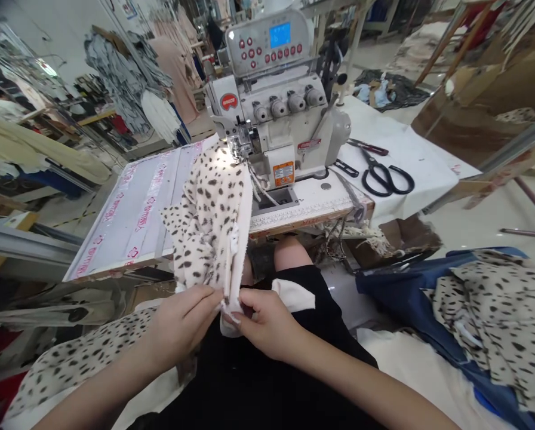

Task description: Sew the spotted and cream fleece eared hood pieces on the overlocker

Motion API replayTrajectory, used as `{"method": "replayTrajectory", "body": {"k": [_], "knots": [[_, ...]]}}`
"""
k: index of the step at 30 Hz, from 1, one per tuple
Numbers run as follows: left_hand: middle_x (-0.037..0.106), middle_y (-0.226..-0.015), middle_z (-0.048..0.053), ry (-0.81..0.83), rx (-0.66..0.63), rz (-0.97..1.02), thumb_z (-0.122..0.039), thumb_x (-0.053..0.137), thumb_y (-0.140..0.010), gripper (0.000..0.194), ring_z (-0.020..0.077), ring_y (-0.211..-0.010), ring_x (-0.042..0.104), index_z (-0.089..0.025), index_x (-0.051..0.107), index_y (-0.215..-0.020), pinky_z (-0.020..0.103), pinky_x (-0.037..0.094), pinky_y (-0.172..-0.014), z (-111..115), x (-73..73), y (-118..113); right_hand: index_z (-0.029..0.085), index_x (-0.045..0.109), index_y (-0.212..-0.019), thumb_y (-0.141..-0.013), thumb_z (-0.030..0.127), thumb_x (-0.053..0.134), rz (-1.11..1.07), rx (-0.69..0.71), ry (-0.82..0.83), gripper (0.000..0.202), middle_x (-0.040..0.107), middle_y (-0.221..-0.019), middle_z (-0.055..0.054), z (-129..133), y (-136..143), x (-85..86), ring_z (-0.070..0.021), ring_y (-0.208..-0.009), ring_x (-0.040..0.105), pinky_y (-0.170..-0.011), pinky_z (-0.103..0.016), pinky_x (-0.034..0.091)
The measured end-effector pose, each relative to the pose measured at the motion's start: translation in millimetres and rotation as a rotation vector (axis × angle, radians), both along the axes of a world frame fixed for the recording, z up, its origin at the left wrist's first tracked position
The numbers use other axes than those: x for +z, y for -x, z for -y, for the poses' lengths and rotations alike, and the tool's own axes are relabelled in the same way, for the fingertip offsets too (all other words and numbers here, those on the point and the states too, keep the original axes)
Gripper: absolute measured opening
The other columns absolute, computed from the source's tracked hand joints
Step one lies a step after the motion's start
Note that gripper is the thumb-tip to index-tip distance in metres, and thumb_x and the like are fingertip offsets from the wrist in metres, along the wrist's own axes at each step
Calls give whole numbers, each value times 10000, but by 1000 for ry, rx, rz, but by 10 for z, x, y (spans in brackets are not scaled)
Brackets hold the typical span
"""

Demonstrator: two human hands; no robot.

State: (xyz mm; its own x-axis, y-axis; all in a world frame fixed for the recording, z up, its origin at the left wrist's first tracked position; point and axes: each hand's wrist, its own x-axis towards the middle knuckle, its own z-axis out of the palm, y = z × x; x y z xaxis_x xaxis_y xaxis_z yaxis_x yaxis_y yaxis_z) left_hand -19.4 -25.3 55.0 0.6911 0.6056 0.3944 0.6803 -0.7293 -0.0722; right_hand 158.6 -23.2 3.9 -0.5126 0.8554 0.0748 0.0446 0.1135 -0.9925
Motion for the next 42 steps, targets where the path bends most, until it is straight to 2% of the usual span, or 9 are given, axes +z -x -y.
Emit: {"method": "replayTrajectory", "body": {"k": [4,9,16,24,34,36,39,42], "knots": [[614,-842,68,47,35,73,-136,410,-835,220,139,-734,586,-132,524,-1023,226,494,-621,71,-161,-61,170,428,-612,-850,271,459,92,-28,-151,260,408,-589,36,65,-51,26,-93,-566,402,-537,-206,334],[613,-844,61,109,33,249,-101,481,-800,240,129,-762,576,-150,527,-1030,229,493,-668,121,-106,-51,170,455,-644,-880,248,401,109,3,-267,255,438,-618,17,74,-56,61,-107,-608,444,-581,-221,349],[616,-815,47,170,32,315,-126,498,-795,213,119,-736,579,-167,562,-994,220,485,-661,113,-97,-36,168,527,-672,-887,268,409,72,4,-289,265,472,-643,-2,76,-45,99,-115,-619,468,-581,-227,375],[584,-860,60,321,-21,376,-85,507,-781,253,127,-781,546,-163,558,-1016,246,477,-689,58,-113,-50,167,571,-743,-878,250,432,19,31,-294,211,546,-745,-33,52,-59,98,-137,-727,520,-678,-245,412],[569,-888,64,390,-22,452,-90,484,-796,234,130,-818,547,-167,559,-1004,257,473,-729,70,-110,-17,183,518,-695,-863,178,398,57,114,-481,206,554,-700,-30,17,-61,112,-147,-721,504,-710,-274,406],[562,-912,77,424,-48,443,-152,521,-794,235,145,-838,542,-163,542,-1028,274,472,-739,69,-105,-21,184,517,-691,-869,186,396,48,104,-457,215,559,-723,-36,9,-60,114,-153,-753,513,-725,-279,405],[542,-941,93,476,-52,439,-305,631,-731,367,175,-870,529,-156,513,-1045,297,472,-746,52,-116,-28,177,516,-686,-881,209,373,54,84,-434,245,545,-734,-44,-8,-72,121,-165,-767,502,-733,-298,399],[531,-930,84,506,-38,457,-240,606,-755,290,165,-868,519,-164,504,-1016,290,464,-745,21,-139,-30,168,504,-672,-899,241,306,35,88,-425,310,517,-701,-48,-17,-102,127,-173,-730,478,-686,-305,397]]}}
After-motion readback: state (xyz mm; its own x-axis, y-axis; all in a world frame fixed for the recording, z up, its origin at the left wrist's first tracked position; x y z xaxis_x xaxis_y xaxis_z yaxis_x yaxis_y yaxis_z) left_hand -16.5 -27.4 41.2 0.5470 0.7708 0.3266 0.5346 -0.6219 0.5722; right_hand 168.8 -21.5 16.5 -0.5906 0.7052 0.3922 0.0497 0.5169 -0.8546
